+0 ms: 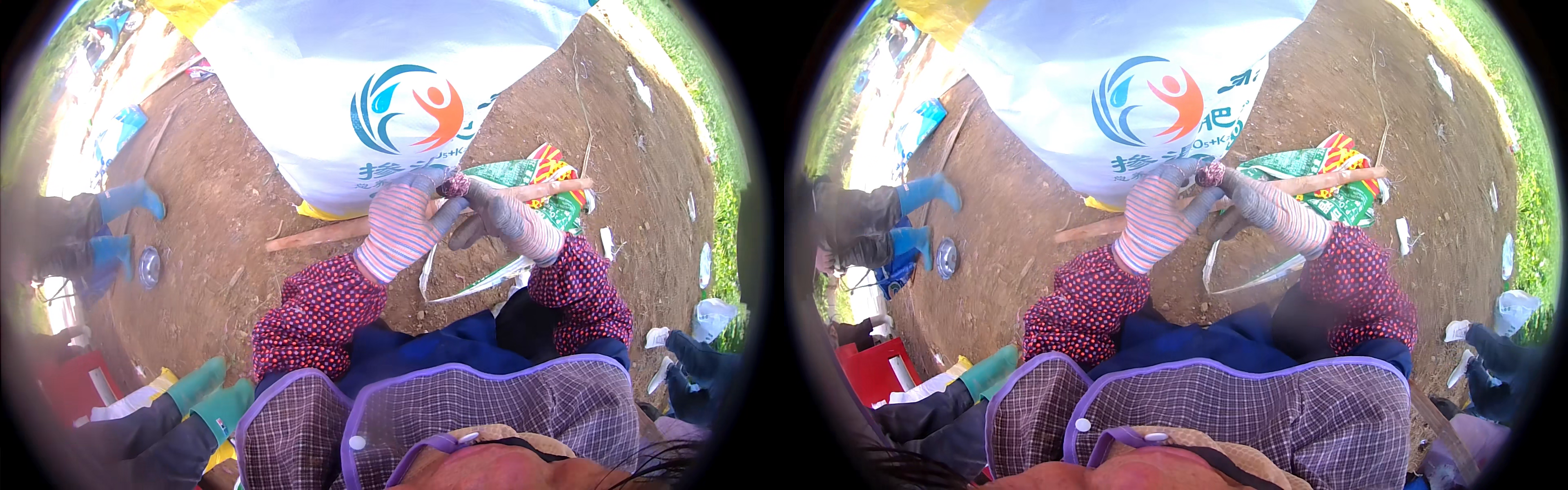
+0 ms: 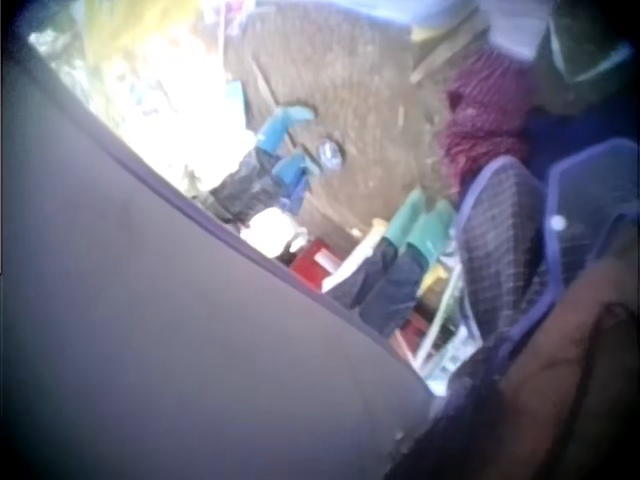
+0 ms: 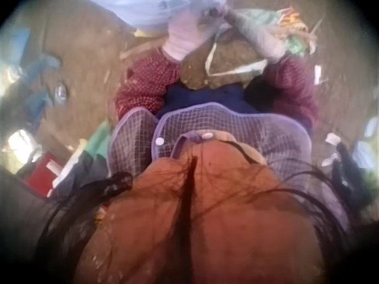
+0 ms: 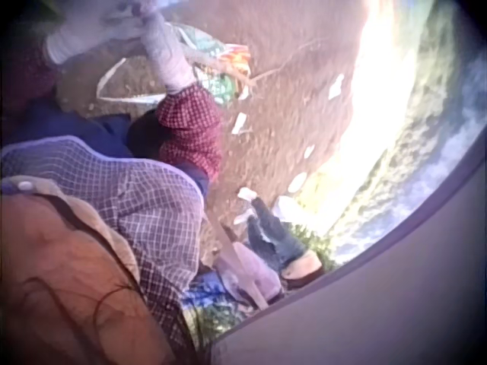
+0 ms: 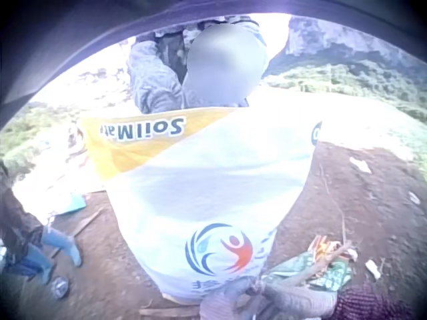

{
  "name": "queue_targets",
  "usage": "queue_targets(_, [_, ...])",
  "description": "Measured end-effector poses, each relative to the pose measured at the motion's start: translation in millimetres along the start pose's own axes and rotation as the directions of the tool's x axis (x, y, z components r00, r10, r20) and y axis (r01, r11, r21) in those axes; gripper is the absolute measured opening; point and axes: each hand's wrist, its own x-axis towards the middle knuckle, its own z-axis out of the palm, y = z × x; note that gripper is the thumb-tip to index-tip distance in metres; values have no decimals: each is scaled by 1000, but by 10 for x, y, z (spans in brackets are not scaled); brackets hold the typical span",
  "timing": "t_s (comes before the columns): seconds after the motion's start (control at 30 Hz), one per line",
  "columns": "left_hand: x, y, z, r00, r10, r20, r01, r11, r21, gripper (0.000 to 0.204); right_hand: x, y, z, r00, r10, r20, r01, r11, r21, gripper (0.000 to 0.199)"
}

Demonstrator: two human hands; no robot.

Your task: The person unties a large white bag, secures a smaller green bag to a wooden frame, and pours grains from the smaller bag into the larger one.

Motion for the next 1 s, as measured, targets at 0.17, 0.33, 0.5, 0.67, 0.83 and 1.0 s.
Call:
queue_targets(0.17, [-17,-19,41,1000,8,-27,-5,996,85,32,-57,284,179,867,-484,122,498,828,-256,65])
queue_targets(0.33, [-68,-135,94,999,-48,-23,52,978,202,24,-82,325,285,850,-508,137,499,696,-517,75])
queue_targets(0.5, [-24,-194,90,982,-183,50,186,980,-65,16,-254,44,326,854,-496,160,504,708,-494,78])
queue_targets(0.67, [-11,-458,86,870,-442,219,490,714,-500,18,-306,-33,162,834,-552,18,482,713,-509,43])
queue_targets(0.83, [110,-256,-13,780,-450,435,625,534,-569,16,-333,-25,36,551,-822,-145,547,487,-681,45])
queue_targets(1.0, [15,-129,0,778,-328,536,535,794,-291,21,-53,43,-3,767,-622,156,426,313,-849,55])
